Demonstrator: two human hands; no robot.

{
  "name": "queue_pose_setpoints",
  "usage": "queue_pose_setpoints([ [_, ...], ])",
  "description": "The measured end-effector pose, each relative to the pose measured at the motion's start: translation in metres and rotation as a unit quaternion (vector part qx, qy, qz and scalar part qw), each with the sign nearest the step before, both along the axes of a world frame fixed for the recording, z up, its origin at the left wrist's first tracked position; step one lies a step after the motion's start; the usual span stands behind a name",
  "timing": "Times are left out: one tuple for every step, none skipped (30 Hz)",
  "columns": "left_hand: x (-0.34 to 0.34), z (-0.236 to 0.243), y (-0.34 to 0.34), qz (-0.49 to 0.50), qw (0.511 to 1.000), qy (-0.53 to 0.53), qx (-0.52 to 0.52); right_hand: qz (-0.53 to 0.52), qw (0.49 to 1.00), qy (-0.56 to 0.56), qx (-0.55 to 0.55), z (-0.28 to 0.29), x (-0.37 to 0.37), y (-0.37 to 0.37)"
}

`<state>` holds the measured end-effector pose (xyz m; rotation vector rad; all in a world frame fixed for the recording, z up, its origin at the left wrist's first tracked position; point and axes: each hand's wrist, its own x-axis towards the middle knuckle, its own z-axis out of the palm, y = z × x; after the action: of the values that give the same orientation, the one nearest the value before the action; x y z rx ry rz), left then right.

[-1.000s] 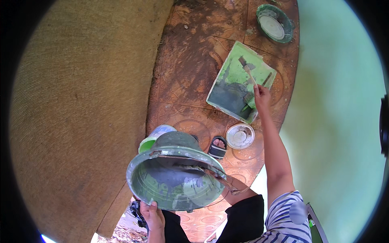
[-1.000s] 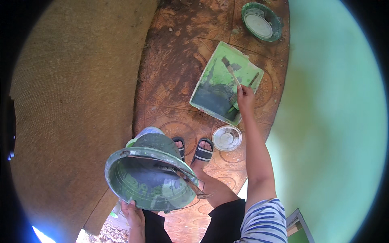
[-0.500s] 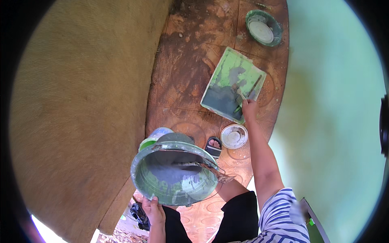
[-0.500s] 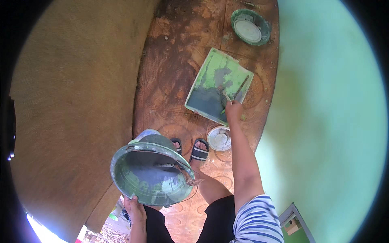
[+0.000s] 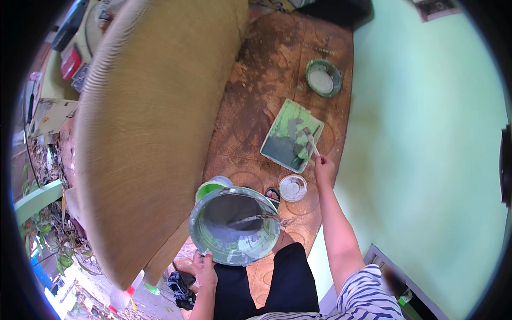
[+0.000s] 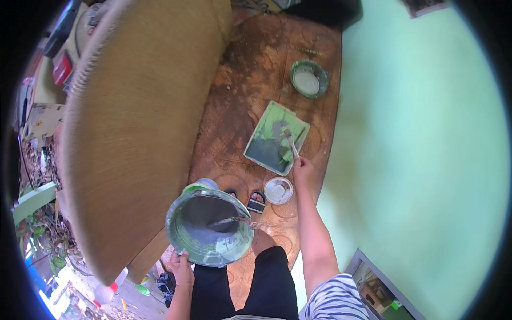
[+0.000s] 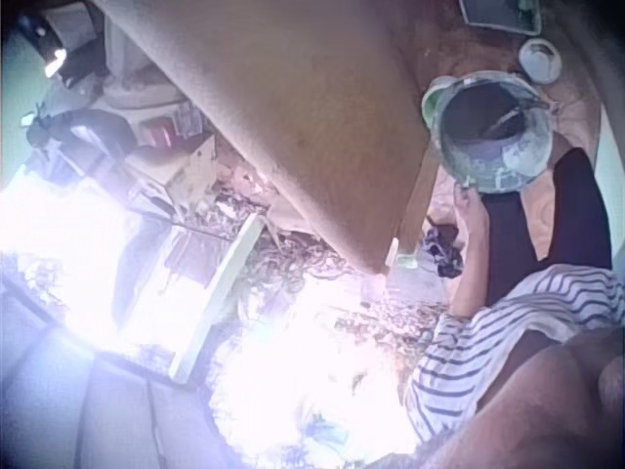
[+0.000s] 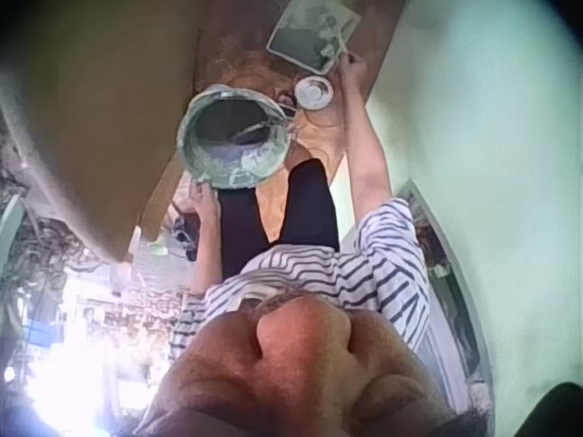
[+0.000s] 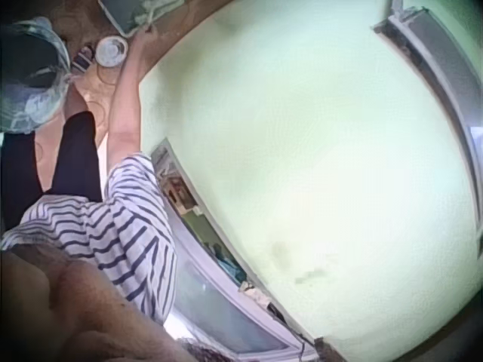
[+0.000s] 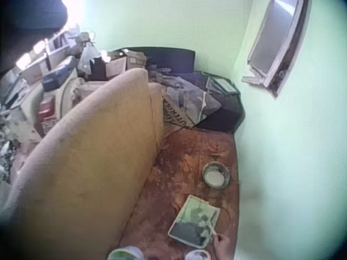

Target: The person sits on the floor and mixes a grey liquid in a bucket using a stick. They then pour the mixture into a paint tray and carry the bucket and tray into a room. Finally, they use a brush to apply the paint to a door frame.

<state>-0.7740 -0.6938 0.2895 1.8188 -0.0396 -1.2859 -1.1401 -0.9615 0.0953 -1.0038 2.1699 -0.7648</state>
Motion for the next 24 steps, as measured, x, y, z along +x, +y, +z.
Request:
queue_pose_setpoints([
  [0.004, 0.016, 0.002, 0.001, 1.0, -0.007, 0.011, 0.011, 1.0, 0.019, 0.002, 0.022, 0.001, 0.001],
  [0.009, 0.026, 0.01, 0.003, 1.0, -0.002, 0.009, 0.023, 0.999, 0.037, 0.005, 0.045, 0.002, 0.003],
  [0.014, 0.032, 0.016, 0.008, 1.0, 0.002, 0.007, 0.025, 0.998, 0.053, 0.002, 0.065, 0.004, 0.002],
  [0.023, 0.043, 0.025, 0.013, 1.0, 0.005, 0.005, 0.027, 0.997, 0.068, -0.001, 0.081, 0.004, 0.005],
  [0.028, 0.053, 0.022, 0.009, 1.0, 0.014, 0.0, 0.027, 0.996, 0.081, -0.007, 0.09, 0.001, 0.004],
  [0.034, 0.062, 0.019, 0.009, 1.0, 0.019, -0.002, 0.033, 0.995, 0.089, -0.011, 0.098, 0.001, 0.005],
  [0.04, 0.072, 0.023, 0.013, 1.0, 0.023, -0.002, 0.02, 0.996, 0.089, 0.003, 0.106, 0.0, 0.007],
  [0.042, 0.07, 0.033, 0.029, 0.999, 0.014, -0.012, 0.018, 0.996, 0.08, 0.015, 0.114, 0.002, 0.002],
  [0.048, 0.067, 0.043, 0.021, 0.999, 0.01, -0.023, 0.022, 0.994, 0.093, -0.043, 0.115, 0.002, 0.006],
  [0.056, 0.065, 0.054, 0.015, 0.999, 0.005, -0.031, 0.049, 0.986, 0.137, -0.08, 0.117, 0.0, 0.01],
  [0.064, 0.07, 0.074, 0.013, 0.999, -0.008, -0.029, 0.065, 0.982, 0.171, -0.055, 0.121, 0.015, 0.021],
  [0.068, 0.077, 0.087, 0.014, 0.999, -0.005, -0.04, -0.003, 0.998, 0.069, -0.013, 0.119, 0.005, 0.028],
  [0.07, 0.081, 0.088, 0.011, 0.998, -0.001, -0.062, -0.072, 0.997, -0.033, 0.024, 0.12, -0.011, 0.022],
  [0.075, 0.087, 0.098, 0.01, 0.997, -0.003, -0.074, -0.051, 0.997, 0.048, -0.036, 0.122, -0.017, 0.027],
  [0.069, 0.108, 0.094, 0.022, 0.997, -0.003, -0.079, -0.02, 0.986, 0.132, -0.097, 0.145, -0.016, 0.005],
  [0.074, 0.118, 0.105, 0.029, 0.997, -0.017, -0.075, -0.054, 0.997, -0.005, -0.053, 0.156, 0.009, 0.005],
  [0.077, 0.125, 0.123, 0.036, 0.997, -0.029, -0.063, -0.087, 0.987, -0.137, 0.009, 0.167, 0.031, 0.015],
  [0.08, 0.124, 0.146, 0.06, 0.996, -0.018, -0.063, -0.091, 0.982, -0.164, 0.032, 0.176, 0.046, 0.036],
  [0.082, 0.132, 0.156, 0.073, 0.994, -0.015, -0.075, -0.1, 0.976, -0.192, 0.037, 0.194, 0.057, 0.037],
  [0.082, 0.141, 0.168, 0.085, 0.993, -0.014, -0.086, -0.109, 0.968, -0.22, 0.044, 0.207, 0.072, 0.041],
  [0.081, 0.144, 0.173, 0.093, 0.99, -0.008, -0.107, -0.107, 0.966, -0.231, 0.035, 0.219, 0.082, 0.04],
  [0.079, 0.167, 0.183, 0.143, 0.982, 0.033, -0.115, -0.106, 0.966, -0.232, 0.037, 0.23, 0.087, 0.053],
  [0.079, 0.171, 0.2, 0.147, 0.983, 0.033, -0.106, -0.105, 0.966, -0.234, 0.04, 0.241, 0.094, 0.069],
  [0.08, 0.167, 0.218, 0.149, 0.983, 0.026, -0.1, -0.085, 0.968, -0.228, 0.055, 0.243, 0.101, 0.083],
])
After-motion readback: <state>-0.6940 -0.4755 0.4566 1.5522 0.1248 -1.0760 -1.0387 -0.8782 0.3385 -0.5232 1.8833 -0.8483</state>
